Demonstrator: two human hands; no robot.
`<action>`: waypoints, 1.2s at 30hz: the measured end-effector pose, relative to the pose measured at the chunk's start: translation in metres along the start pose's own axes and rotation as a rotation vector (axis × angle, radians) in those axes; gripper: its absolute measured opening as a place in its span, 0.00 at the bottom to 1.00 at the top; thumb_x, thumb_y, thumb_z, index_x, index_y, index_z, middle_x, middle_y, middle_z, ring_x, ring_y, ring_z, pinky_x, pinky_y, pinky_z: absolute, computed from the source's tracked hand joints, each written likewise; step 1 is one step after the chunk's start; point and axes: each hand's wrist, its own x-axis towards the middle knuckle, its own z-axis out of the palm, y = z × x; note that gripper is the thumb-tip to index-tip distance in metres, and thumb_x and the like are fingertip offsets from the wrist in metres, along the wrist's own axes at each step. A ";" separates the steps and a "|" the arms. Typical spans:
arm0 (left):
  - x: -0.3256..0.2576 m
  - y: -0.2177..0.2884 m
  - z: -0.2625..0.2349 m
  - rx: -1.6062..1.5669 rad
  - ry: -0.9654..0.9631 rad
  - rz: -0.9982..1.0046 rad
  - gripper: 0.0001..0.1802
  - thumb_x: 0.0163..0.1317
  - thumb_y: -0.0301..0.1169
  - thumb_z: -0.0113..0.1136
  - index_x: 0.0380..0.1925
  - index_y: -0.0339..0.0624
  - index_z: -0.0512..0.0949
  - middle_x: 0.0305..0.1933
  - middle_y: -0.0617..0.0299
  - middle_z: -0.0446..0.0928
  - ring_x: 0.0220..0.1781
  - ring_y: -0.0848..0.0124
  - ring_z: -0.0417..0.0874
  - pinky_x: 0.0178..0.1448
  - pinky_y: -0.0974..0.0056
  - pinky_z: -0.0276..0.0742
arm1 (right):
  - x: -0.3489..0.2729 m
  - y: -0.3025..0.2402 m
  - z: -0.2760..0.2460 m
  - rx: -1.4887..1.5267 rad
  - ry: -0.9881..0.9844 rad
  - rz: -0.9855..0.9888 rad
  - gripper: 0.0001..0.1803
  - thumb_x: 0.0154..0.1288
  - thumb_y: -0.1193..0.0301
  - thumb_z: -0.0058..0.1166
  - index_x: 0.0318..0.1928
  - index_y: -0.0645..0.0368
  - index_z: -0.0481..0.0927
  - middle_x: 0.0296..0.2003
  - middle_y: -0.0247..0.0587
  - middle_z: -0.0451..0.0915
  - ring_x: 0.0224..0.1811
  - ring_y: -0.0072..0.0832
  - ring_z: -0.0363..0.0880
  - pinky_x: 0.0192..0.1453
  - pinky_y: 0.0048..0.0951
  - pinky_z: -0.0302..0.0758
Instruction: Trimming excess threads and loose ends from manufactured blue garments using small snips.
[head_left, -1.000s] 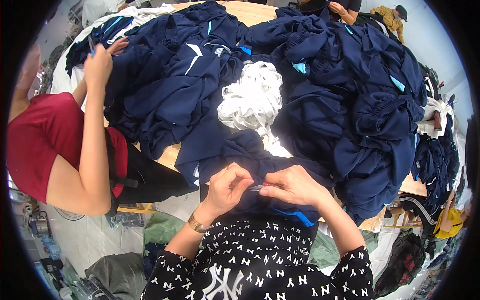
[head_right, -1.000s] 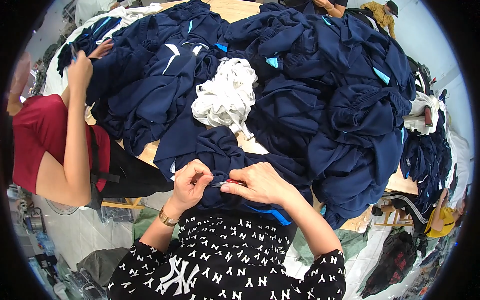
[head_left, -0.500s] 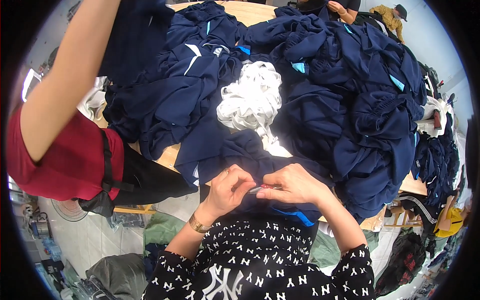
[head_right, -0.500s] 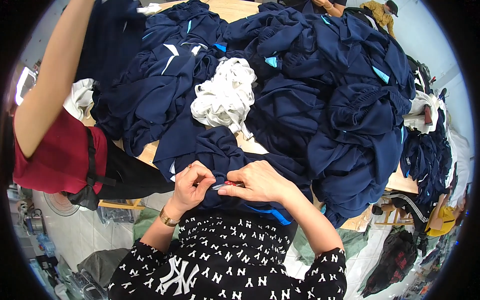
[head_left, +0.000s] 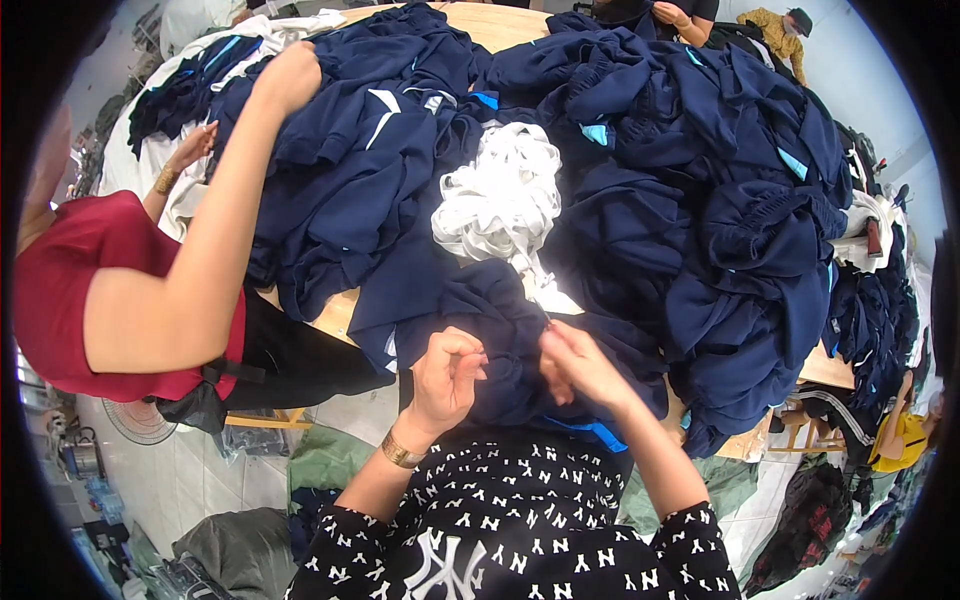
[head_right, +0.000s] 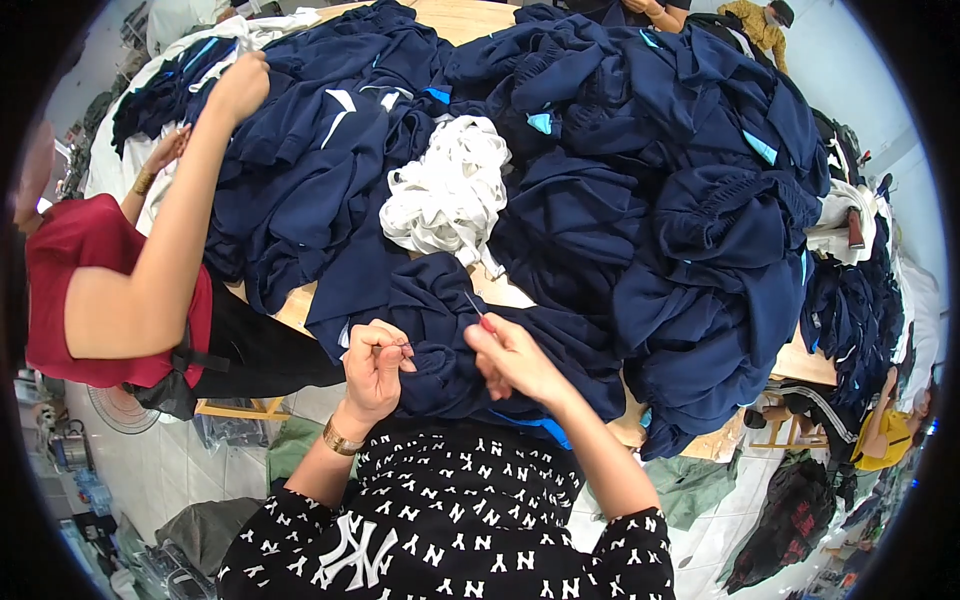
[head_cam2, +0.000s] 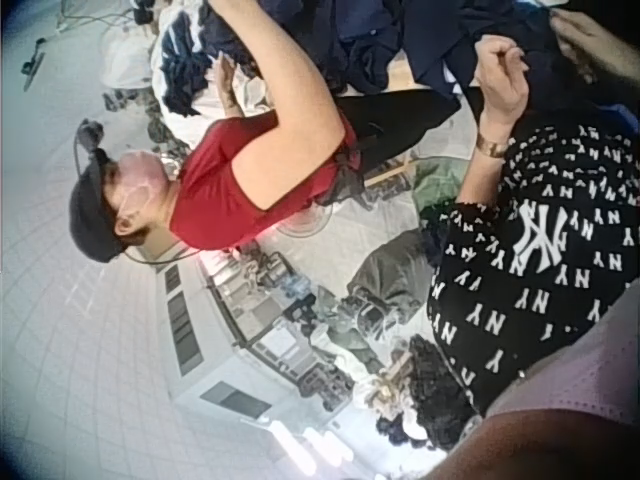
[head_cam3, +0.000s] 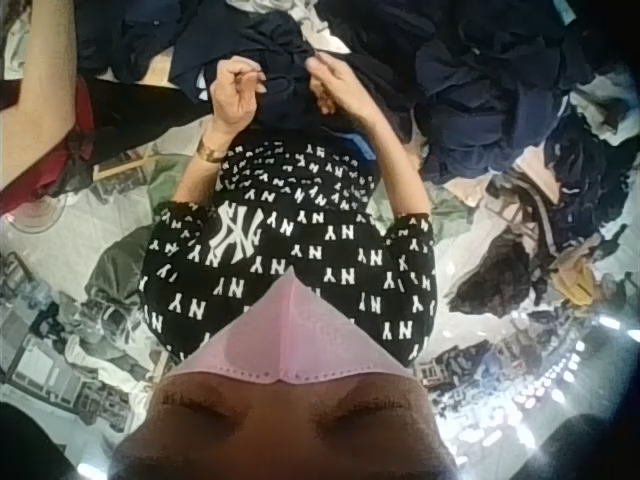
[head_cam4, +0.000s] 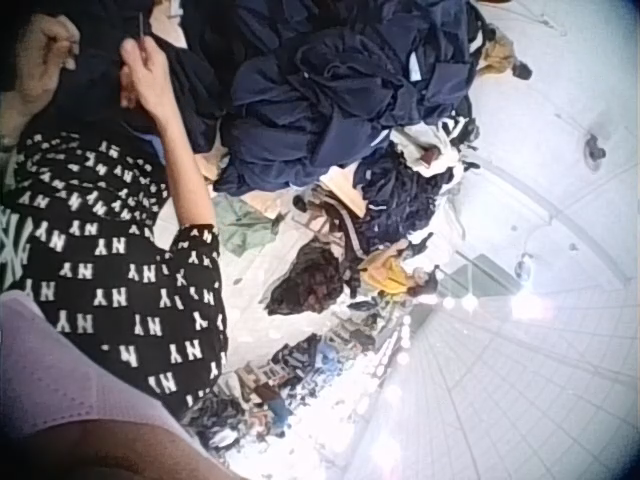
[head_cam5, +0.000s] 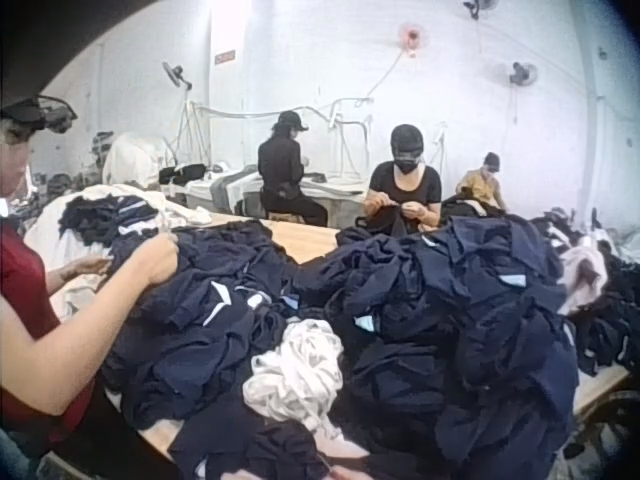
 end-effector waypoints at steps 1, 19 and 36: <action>-0.001 0.001 0.003 -0.036 0.060 -0.009 0.07 0.68 0.27 0.49 0.35 0.35 0.64 0.31 0.56 0.72 0.24 0.77 0.76 0.27 0.75 0.74 | 0.002 0.000 0.009 -0.010 0.007 0.075 0.23 0.70 0.50 0.43 0.45 0.59 0.63 0.22 0.41 0.73 0.15 0.28 0.78 0.14 0.22 0.72; 0.017 0.040 0.013 0.476 -0.084 -0.257 0.19 0.47 0.28 0.72 0.33 0.36 0.72 0.28 0.57 0.74 0.30 0.67 0.78 0.34 0.65 0.74 | 0.020 0.005 0.056 0.449 0.620 -0.683 0.20 0.58 0.79 0.61 0.27 0.51 0.59 0.24 0.20 0.59 0.22 0.06 0.56 0.22 0.14 0.52; 0.020 0.019 0.003 0.003 -0.139 -0.460 0.17 0.51 0.25 0.66 0.40 0.35 0.73 0.39 0.60 0.78 0.43 0.73 0.77 0.51 0.68 0.72 | 0.009 -0.023 0.044 -0.093 0.441 -0.572 0.12 0.63 0.77 0.55 0.36 0.60 0.62 0.31 0.33 0.71 0.29 0.14 0.68 0.31 0.17 0.66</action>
